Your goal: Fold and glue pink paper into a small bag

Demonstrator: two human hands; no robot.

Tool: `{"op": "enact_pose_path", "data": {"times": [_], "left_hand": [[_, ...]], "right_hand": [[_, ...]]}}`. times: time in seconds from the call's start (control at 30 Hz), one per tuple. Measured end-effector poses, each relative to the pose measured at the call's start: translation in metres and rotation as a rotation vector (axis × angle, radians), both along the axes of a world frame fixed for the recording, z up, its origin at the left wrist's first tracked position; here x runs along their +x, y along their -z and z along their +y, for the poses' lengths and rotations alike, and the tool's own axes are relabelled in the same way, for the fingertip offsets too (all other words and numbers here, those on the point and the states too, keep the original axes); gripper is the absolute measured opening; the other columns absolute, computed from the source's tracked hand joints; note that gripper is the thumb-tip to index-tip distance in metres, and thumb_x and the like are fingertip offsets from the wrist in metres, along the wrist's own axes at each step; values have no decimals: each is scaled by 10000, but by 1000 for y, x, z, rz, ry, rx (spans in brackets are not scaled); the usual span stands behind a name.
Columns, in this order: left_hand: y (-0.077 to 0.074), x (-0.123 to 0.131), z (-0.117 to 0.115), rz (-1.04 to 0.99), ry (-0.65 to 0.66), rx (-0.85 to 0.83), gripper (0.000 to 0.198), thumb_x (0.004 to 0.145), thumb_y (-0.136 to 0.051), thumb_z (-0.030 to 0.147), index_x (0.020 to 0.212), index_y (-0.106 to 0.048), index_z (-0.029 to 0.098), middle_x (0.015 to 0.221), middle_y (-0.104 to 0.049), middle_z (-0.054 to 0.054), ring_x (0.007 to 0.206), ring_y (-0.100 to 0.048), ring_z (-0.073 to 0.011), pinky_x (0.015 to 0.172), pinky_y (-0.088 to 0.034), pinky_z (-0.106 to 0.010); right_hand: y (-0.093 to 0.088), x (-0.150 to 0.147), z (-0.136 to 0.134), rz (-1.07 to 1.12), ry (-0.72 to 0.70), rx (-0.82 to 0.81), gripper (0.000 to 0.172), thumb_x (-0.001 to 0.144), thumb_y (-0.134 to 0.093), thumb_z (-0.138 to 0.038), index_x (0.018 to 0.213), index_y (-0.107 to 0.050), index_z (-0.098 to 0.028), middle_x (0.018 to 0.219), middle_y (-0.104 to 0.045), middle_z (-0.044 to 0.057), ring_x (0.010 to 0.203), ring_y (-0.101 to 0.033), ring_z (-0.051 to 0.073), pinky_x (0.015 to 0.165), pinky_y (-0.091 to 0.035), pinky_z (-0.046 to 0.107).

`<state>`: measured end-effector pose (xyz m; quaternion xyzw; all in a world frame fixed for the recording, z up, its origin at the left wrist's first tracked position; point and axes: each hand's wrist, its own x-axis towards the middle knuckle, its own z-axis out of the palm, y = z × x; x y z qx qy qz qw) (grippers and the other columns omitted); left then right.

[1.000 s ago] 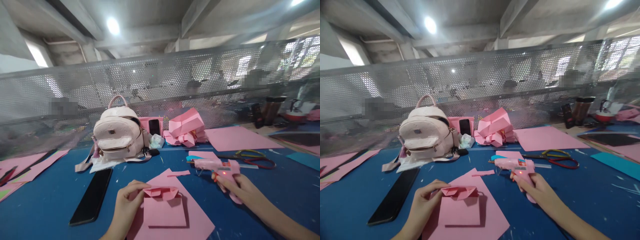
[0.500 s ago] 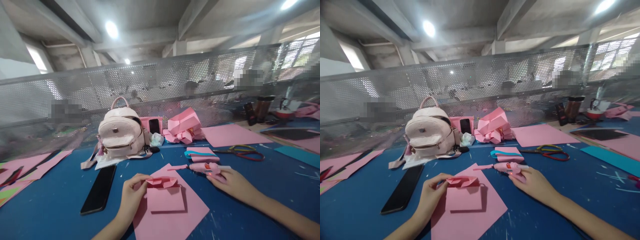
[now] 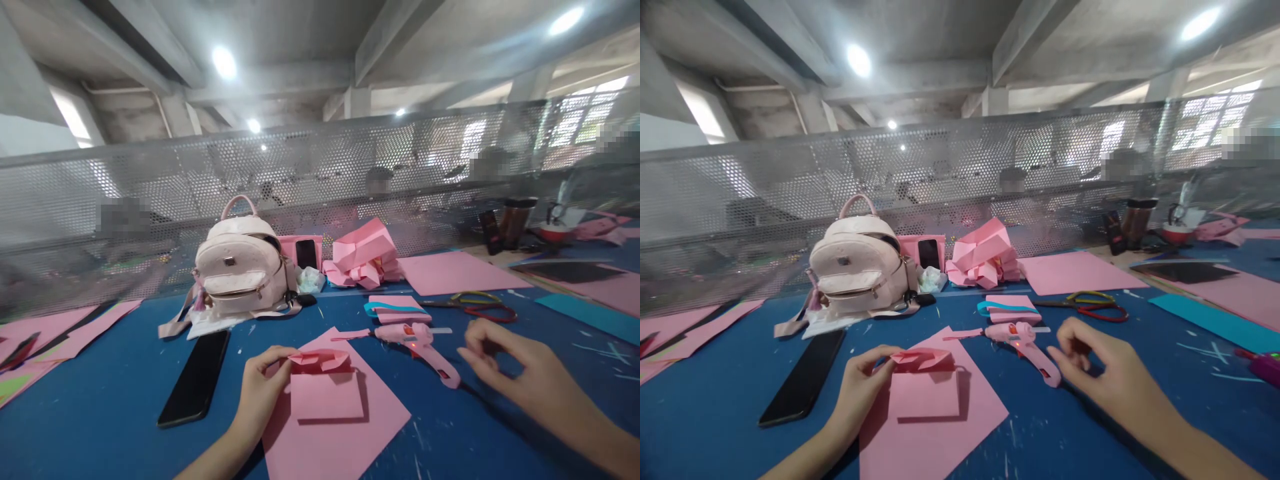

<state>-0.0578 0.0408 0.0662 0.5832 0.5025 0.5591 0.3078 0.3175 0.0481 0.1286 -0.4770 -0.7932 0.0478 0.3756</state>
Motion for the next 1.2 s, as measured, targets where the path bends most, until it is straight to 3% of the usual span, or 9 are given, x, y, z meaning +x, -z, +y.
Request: {"op": "enact_pose_path", "data": {"times": [0.07,0.13,0.2,0.3,0.43,0.67,0.83,1.0,1.2], "left_hand": [[1,0,0,-10,-1,-9,158,789,-671,255,837,-810,197,842,-770,-55,812,-698,-216,734,-522,-253],[2,0,0,-22,2,-14,148,784,-676,259,819,-806,198,853,-773,-54,834,-698,-220,756,-518,-252],[2,-1,0,-36,6,-15,138,779,-683,263,802,-803,197,857,-774,-54,842,-696,-221,764,-517,-251],[3,-1,1,-65,16,-22,132,777,-691,270,800,-796,193,854,-776,-56,837,-698,-222,756,-524,-251],[6,0,3,-122,39,-36,143,801,-679,283,837,-774,182,877,-779,-65,835,-710,-225,750,-544,-266],[4,4,2,-106,122,-29,118,845,-615,230,862,-713,167,838,-741,-53,778,-687,-203,709,-534,-276],[-16,10,-10,23,152,56,219,786,-646,104,968,-701,214,974,-703,-29,953,-639,-206,877,-476,-296],[-38,16,-30,277,221,313,359,824,-731,224,1161,-618,271,1061,-677,-30,992,-620,-208,871,-474,-312],[-59,21,-43,349,189,476,148,863,-720,192,984,-651,243,856,-682,14,798,-599,-163,779,-435,-303]], "right_hand": [[2,-19,-11,33,-140,-110,119,898,-539,-326,806,-527,-252,694,-587,2,590,-574,171,545,-483,270],[7,-44,-17,89,-186,-184,75,884,-542,-300,939,-577,-264,862,-654,24,724,-634,199,612,-522,289],[16,-72,-17,150,-261,-278,259,864,-585,-301,1121,-575,-277,1161,-644,63,1039,-633,252,866,-538,368],[30,-108,-5,350,-347,-441,292,892,-570,-380,1158,-573,-259,1267,-599,86,1193,-570,276,1020,-469,440],[46,-139,15,608,-389,-559,307,866,-616,-475,1029,-622,-215,1121,-656,90,991,-657,274,888,-533,425],[49,-151,26,728,-351,-497,282,826,-675,-477,868,-688,-198,907,-716,63,926,-659,256,866,-511,369],[41,-141,24,725,-360,-430,157,819,-684,-359,800,-696,-204,811,-689,30,797,-635,209,748,-492,312],[34,-136,17,647,-433,-329,90,853,-641,-251,786,-678,-203,774,-667,16,742,-603,179,684,-454,286],[22,-137,2,572,-542,-281,119,850,-609,-145,780,-681,-209,783,-698,11,771,-625,174,736,-456,298]]}}
